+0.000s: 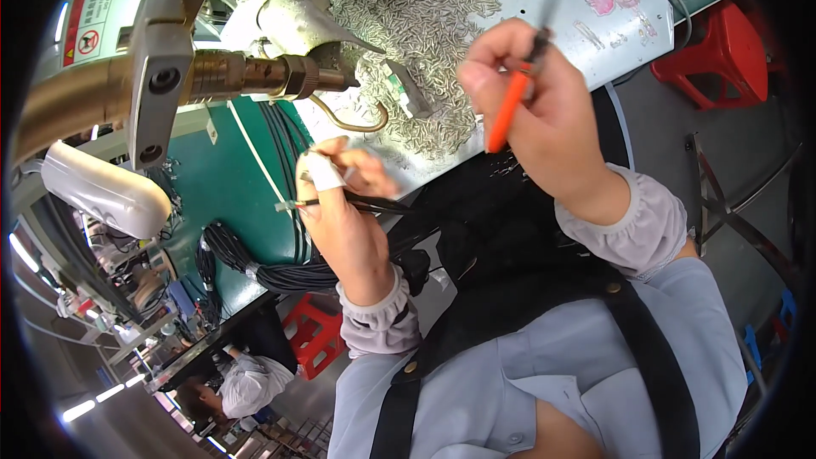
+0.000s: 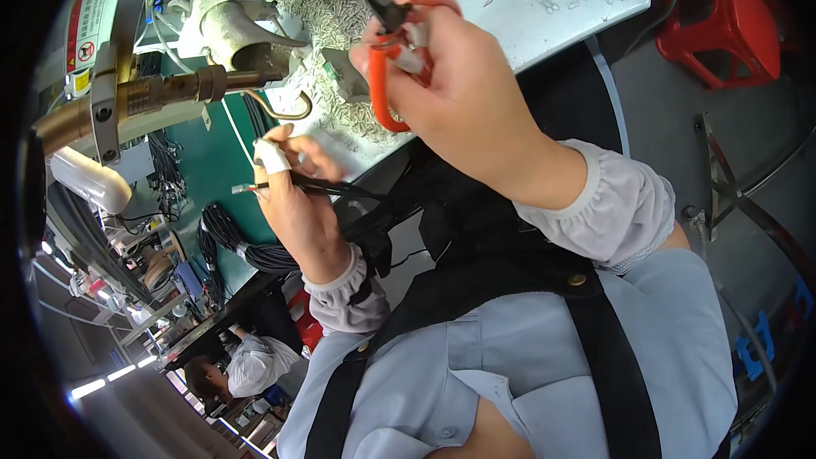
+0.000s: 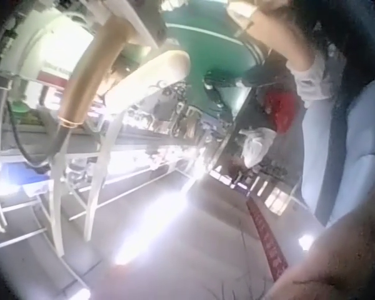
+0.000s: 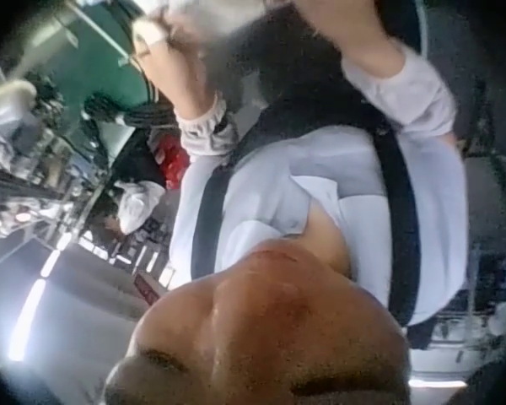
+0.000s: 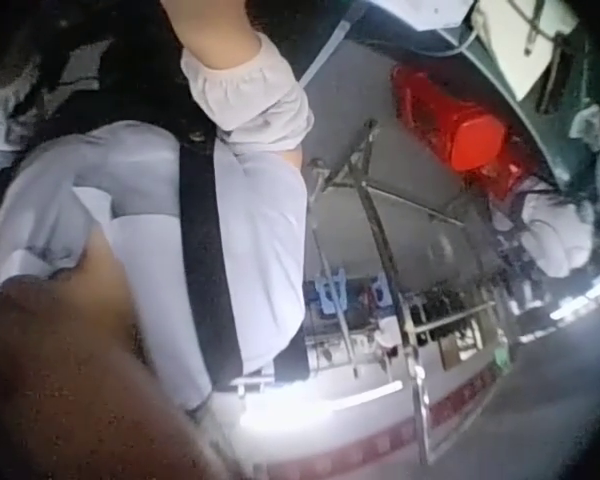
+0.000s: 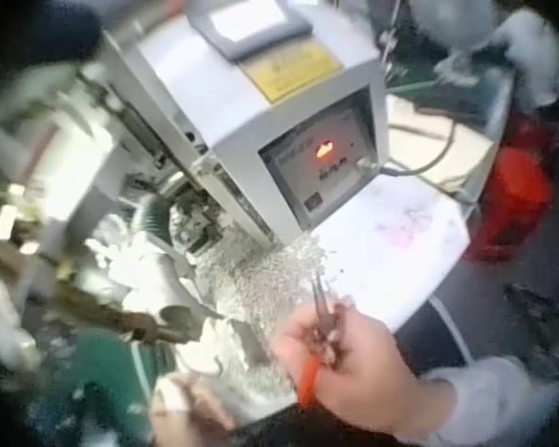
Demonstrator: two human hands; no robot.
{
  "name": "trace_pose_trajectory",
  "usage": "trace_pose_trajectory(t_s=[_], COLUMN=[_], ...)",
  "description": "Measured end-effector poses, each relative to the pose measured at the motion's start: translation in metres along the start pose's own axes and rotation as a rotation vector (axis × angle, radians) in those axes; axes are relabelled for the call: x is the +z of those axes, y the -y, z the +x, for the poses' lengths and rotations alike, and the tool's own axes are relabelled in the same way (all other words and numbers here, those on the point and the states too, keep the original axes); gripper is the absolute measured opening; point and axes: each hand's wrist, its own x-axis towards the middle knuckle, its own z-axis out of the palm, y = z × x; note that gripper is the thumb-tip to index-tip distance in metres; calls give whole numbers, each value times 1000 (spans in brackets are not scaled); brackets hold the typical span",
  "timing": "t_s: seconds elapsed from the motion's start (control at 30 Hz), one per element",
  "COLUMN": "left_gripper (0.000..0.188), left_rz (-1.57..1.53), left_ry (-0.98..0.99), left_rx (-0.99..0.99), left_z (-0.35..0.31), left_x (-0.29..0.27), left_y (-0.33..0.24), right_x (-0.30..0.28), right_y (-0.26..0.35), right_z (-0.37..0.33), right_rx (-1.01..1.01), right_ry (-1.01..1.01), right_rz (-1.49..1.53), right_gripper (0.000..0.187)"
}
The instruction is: The person trims the ends of wires on a connector with shears and places the connector into a machine. After repeating this for each wire in a bundle, the person gathers the bundle and moves it to the side.
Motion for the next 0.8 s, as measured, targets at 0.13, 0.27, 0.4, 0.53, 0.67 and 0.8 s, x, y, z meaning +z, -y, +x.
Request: trace_pose_trajectory(t_s=[0.13,0.27,0.4,0.53,0.67,0.8], left_gripper=[41,51,34,18,21,14], left_rz=[-322,10,-376,216,353,265], left_ry=[565,348,498,352,245,278], left_rx=[-305,-310,-322,86,411,276], left_z=[-17,-44,-49,-54,-54,-54], left_x=[-15,5,-4,-18,-16,-18], left_y=[-2,-10,-3,4,12,8], right_x=[6,8,10,9,4,11], right_y=[8,6,4,7,23,13], right_z=[-16,-25,-32,-40,-33,-34], right_rx=[-69,-79,-15,165,579,662], right_ry=[35,318,278,165,330,477], right_rz=[-66,-328,-224,-63,87,109], right_gripper=[9,7,8,11,15,17])
